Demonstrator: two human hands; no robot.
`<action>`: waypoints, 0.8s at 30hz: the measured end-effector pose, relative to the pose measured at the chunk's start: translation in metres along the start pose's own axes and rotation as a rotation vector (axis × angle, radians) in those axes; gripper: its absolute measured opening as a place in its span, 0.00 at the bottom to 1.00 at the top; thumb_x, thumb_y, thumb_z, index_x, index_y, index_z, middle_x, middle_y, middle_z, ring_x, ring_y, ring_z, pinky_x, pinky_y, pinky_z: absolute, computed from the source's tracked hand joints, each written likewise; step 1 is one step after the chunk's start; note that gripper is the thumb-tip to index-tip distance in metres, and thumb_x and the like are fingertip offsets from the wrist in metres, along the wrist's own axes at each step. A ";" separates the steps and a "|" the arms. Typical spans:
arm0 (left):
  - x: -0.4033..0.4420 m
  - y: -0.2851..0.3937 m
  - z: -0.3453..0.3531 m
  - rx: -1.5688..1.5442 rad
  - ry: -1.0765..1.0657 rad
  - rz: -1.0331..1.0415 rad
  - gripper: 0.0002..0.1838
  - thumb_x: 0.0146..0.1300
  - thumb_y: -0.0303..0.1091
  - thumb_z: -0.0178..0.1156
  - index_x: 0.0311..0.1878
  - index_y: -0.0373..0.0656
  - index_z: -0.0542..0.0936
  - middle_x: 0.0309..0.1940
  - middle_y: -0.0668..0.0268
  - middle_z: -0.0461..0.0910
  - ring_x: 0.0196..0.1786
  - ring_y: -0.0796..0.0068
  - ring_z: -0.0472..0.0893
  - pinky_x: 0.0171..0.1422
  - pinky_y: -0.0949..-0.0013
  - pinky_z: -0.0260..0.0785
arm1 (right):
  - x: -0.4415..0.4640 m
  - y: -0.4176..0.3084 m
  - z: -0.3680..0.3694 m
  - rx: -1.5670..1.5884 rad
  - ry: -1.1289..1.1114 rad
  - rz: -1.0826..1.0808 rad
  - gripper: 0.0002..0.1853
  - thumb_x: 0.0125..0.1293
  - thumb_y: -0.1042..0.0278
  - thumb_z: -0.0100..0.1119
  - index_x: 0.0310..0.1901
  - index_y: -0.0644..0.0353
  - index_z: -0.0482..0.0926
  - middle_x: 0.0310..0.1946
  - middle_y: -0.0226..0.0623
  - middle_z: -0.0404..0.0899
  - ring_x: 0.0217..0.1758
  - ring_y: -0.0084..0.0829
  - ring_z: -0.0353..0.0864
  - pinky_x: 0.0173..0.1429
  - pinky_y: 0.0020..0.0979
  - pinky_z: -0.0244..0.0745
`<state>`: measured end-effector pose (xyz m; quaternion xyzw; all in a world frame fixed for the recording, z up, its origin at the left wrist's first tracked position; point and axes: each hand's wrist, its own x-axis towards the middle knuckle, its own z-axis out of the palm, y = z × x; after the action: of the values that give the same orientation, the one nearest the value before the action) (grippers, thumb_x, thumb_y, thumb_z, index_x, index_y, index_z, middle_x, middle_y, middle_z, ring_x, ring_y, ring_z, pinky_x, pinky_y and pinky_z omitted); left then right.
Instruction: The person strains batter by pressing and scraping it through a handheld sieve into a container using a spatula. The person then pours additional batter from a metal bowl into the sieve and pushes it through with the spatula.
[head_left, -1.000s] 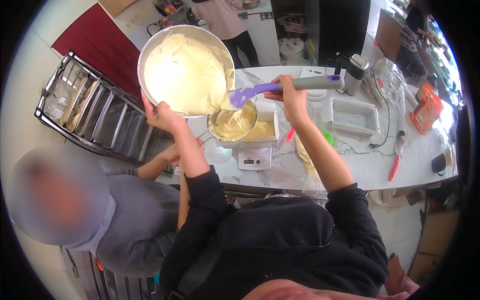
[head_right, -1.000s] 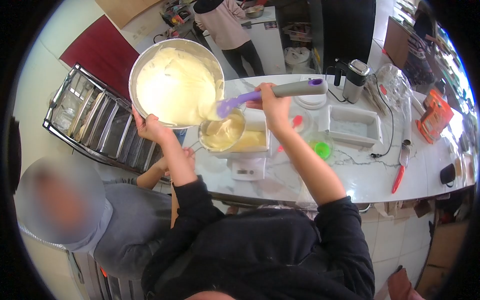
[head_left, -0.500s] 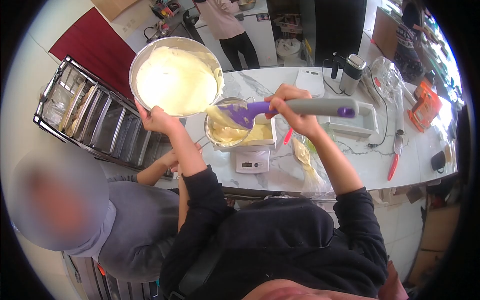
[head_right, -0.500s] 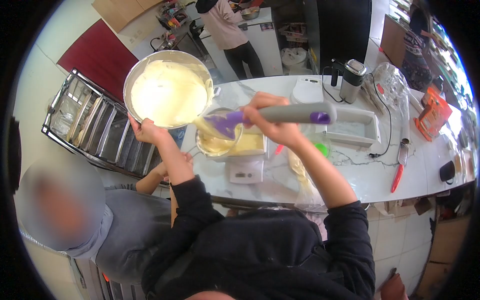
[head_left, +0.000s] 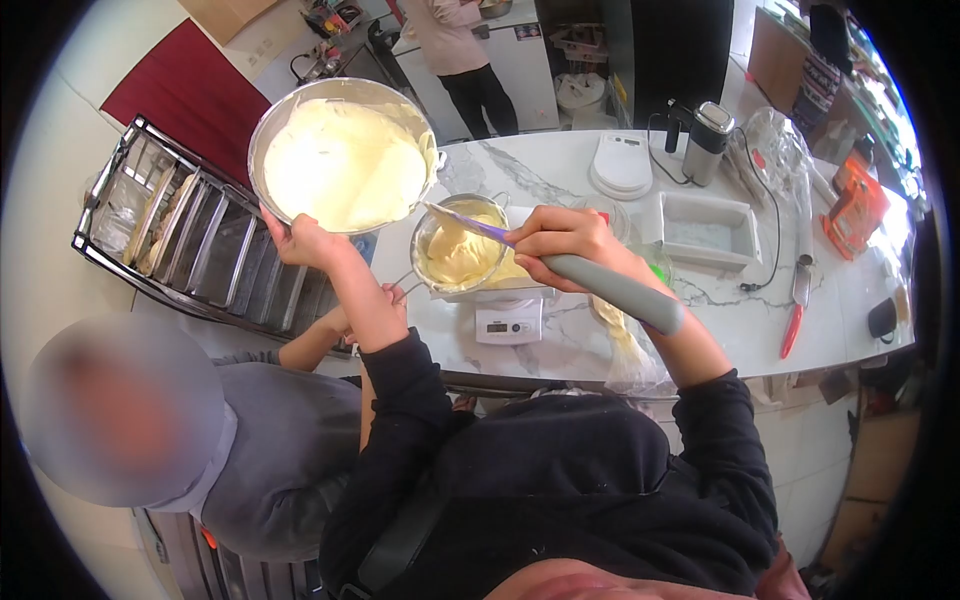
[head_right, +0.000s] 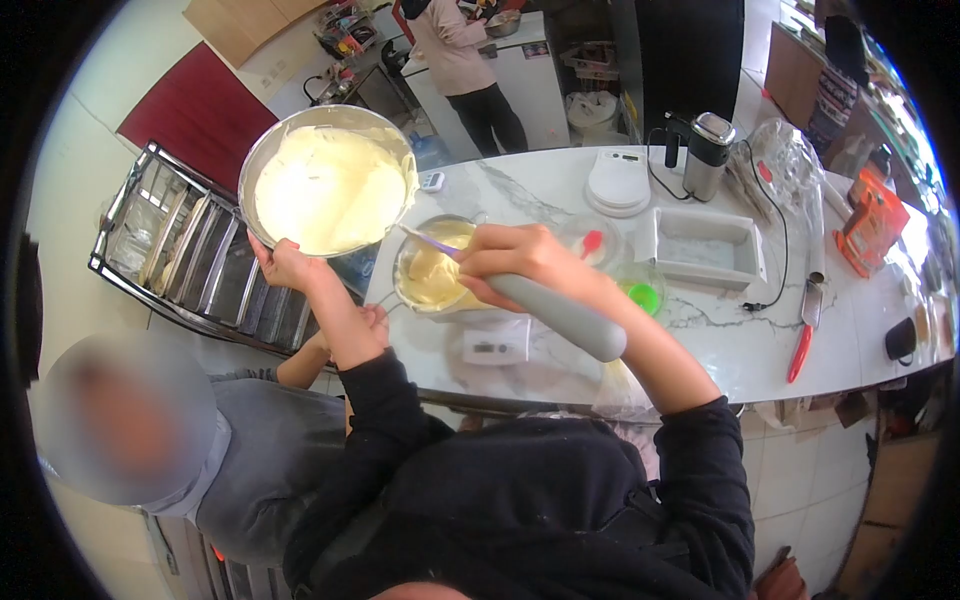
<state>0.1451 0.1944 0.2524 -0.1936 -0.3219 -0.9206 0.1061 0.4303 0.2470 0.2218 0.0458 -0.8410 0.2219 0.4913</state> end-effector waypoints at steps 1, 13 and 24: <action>0.000 0.000 0.000 0.000 0.001 0.002 0.33 0.32 0.12 0.37 0.49 0.32 0.70 0.46 0.48 0.71 0.43 0.55 0.75 0.45 0.58 0.73 | 0.000 0.002 0.002 0.003 -0.006 -0.012 0.02 0.45 0.78 0.59 0.24 0.64 0.76 0.27 0.37 0.76 0.23 0.30 0.76 0.26 0.24 0.71; 0.003 -0.011 0.011 0.029 -0.017 0.005 0.32 0.34 0.11 0.36 0.49 0.32 0.71 0.45 0.49 0.71 0.43 0.56 0.76 0.44 0.59 0.73 | -0.003 -0.003 0.003 0.039 -0.210 -0.164 0.06 0.43 0.78 0.60 0.26 0.63 0.75 0.28 0.38 0.74 0.27 0.35 0.75 0.29 0.29 0.71; 0.104 -0.049 0.021 0.130 0.124 -0.328 0.22 0.44 0.17 0.41 0.47 0.32 0.71 0.43 0.51 0.73 0.42 0.56 0.76 0.44 0.56 0.73 | -0.017 -0.003 -0.005 0.023 0.057 -0.019 0.04 0.45 0.79 0.58 0.25 0.62 0.75 0.28 0.37 0.74 0.28 0.34 0.76 0.30 0.29 0.71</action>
<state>0.0422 0.2378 0.2848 -0.0740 -0.4010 -0.9130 -0.0134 0.4438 0.2439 0.2109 0.0532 -0.8236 0.2279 0.5166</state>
